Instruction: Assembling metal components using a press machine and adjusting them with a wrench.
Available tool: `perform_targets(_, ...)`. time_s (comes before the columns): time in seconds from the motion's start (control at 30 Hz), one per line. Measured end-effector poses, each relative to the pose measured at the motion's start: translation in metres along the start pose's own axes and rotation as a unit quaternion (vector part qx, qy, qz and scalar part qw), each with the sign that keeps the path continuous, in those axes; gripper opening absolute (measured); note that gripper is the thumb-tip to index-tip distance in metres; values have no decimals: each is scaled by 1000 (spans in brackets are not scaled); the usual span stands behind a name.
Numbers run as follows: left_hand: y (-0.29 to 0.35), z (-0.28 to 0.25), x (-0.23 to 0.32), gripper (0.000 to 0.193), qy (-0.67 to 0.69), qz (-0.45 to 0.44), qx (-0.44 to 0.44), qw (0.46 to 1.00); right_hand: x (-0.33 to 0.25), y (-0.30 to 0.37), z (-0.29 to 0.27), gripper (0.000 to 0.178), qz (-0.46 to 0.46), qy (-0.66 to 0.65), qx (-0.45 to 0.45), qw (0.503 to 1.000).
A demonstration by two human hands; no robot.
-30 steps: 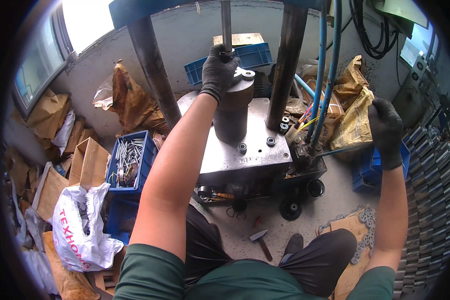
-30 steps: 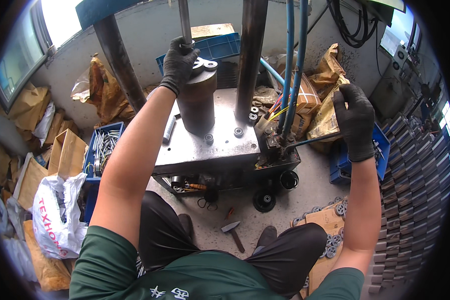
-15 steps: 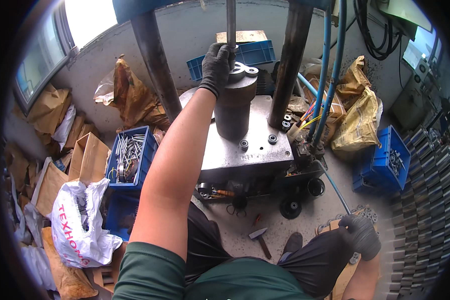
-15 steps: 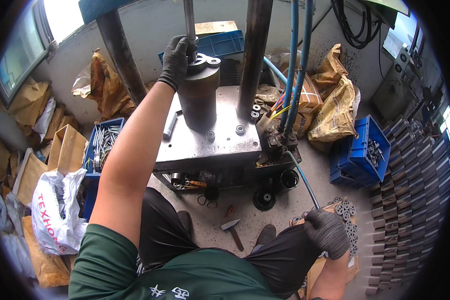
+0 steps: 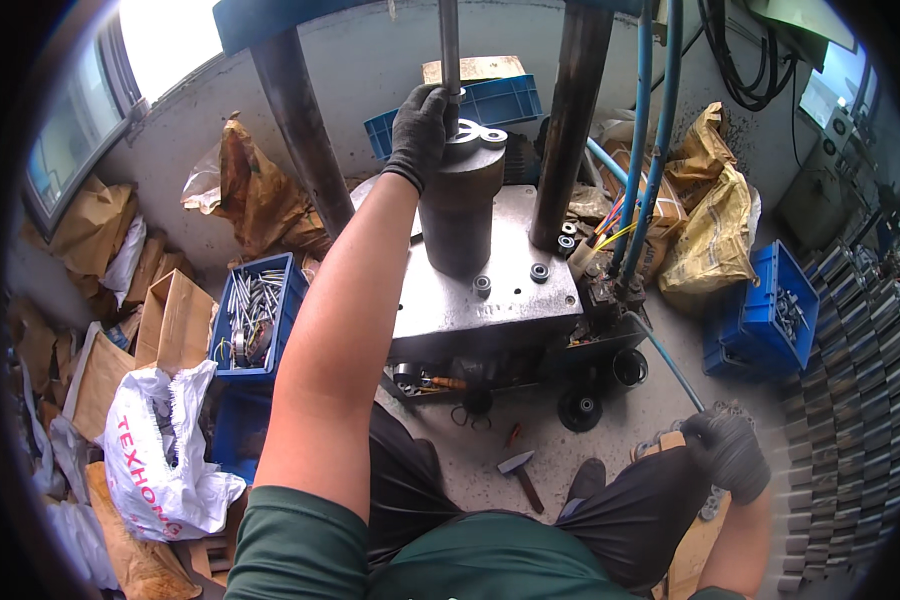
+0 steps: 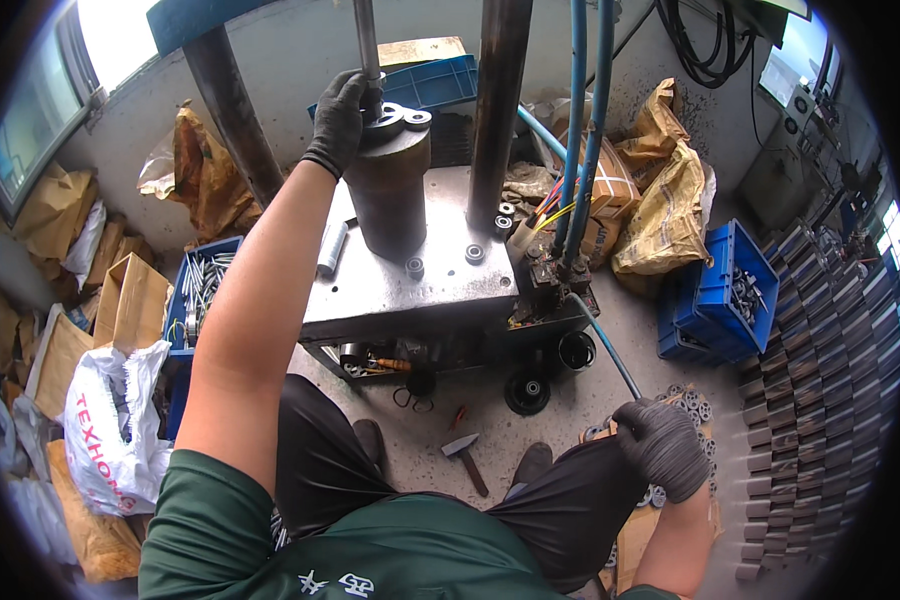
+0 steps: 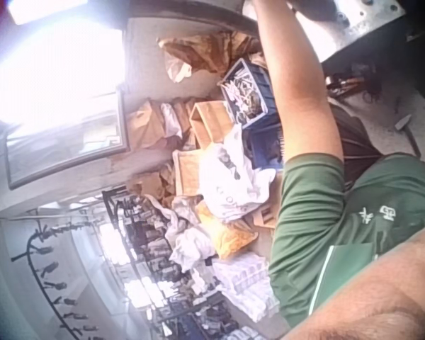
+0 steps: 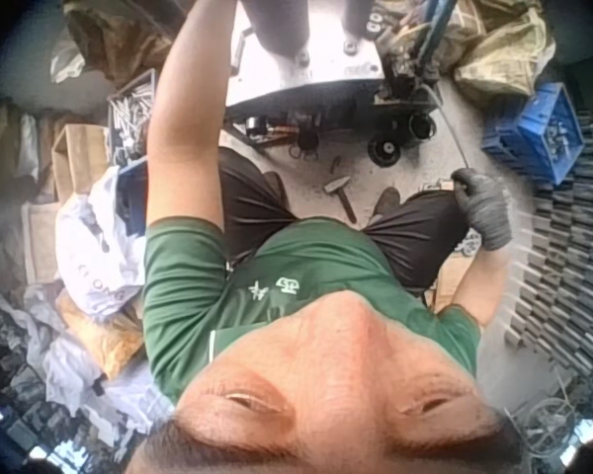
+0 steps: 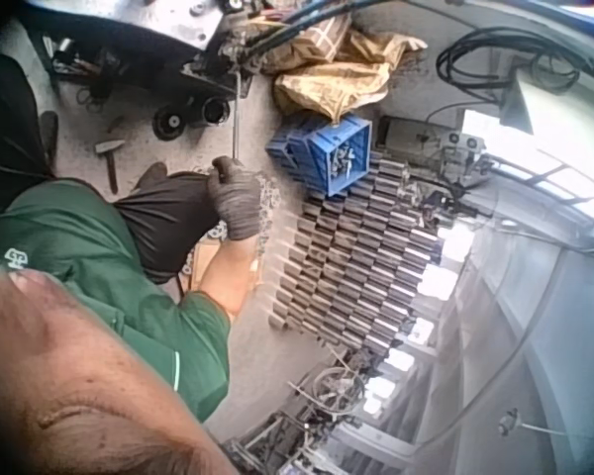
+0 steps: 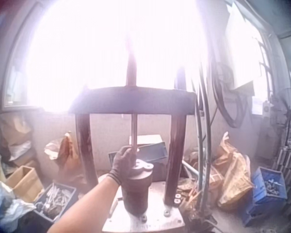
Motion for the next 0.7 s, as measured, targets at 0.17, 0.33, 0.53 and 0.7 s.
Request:
perform_targets(0.17,1,3,0,29,-6,-12,2,1000,2,10,10,10,9,14,20,1000)
perform_targets(0.33,-1,2,-3,29,22,-7,2,1000,0,5,9,9,6,39,6,999)
perform_targets(0.53,-1,0,-6,32,26,-23,-7,999,-1,-3,0,12,12,37,-27,999)
perform_targets(0.7,1,3,-5,31,19,-37,0,999,2,-6,-18,23,10,-3,45,999)
Point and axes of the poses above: each hand's wrist, its own y-axis away from the middle knuckle, its own z-axis out of the palm, x = y × z, the point moved 7 cm from there along -y, towards the middle knuckle, and after that the axes turned 3 degrees about -z, right-handed, at the moved point
